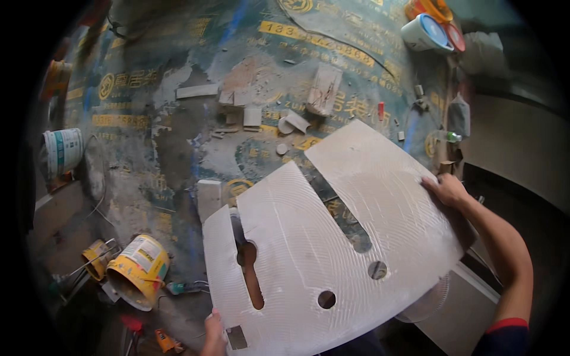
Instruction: The person cuts a large tile using a power saw and then refines the cut-outs using an angle grinder.
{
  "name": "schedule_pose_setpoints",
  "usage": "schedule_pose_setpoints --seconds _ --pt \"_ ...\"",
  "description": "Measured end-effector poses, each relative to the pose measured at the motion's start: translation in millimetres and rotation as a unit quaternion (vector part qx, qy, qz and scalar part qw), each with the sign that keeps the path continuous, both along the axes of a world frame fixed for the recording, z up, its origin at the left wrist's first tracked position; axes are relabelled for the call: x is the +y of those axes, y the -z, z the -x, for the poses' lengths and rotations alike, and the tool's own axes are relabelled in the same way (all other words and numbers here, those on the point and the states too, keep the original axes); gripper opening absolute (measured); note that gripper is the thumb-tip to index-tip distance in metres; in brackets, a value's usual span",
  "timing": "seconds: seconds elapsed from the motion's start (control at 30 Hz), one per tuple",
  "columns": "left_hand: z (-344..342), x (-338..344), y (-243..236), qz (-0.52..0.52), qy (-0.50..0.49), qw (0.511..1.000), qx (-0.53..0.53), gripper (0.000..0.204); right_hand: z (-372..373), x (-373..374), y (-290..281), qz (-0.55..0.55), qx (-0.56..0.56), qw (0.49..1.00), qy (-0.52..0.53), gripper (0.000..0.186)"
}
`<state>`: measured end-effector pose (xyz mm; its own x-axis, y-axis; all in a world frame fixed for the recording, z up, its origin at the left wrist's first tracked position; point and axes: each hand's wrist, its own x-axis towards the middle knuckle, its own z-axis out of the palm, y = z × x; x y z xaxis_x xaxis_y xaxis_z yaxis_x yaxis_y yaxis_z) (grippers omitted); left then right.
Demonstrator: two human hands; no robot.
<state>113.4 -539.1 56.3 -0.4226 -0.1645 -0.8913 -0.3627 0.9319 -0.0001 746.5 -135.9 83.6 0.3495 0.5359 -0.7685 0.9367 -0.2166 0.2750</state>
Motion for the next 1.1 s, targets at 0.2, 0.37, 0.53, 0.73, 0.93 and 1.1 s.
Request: schedule_pose_setpoints --seconds 0.2,0.37,0.53,0.73,0.93,1.1 --pt "-76.4 34.6 -8.5 0.006 -0.082 0.995 -0.06 0.041 18.1 122.8 2.9 0.004 -0.046 0.992 -0.116 0.088" --pt "-117.8 36.8 5.2 0.025 -0.138 0.987 -0.079 0.041 44.3 189.0 2.2 0.004 -0.079 0.98 -0.181 0.089" --pt "-154.3 60.0 0.3 0.074 -0.146 0.981 -0.104 0.044 55.7 231.0 8.8 0.013 -0.103 0.968 -0.226 0.085" --pt "-180.1 52.7 -1.8 0.051 -0.192 0.973 -0.114 0.039 60.7 250.4 17.2 0.007 -0.102 0.954 -0.281 0.082" --pt "-197.9 67.8 -10.3 0.082 -0.244 0.957 -0.135 0.033 62.4 272.5 11.2 0.008 -0.096 0.949 -0.301 0.081" --pt "-219.9 69.9 -18.7 0.14 -0.266 0.943 -0.141 0.039 79.2 277.7 14.9 0.0 -0.105 0.939 -0.326 0.084"
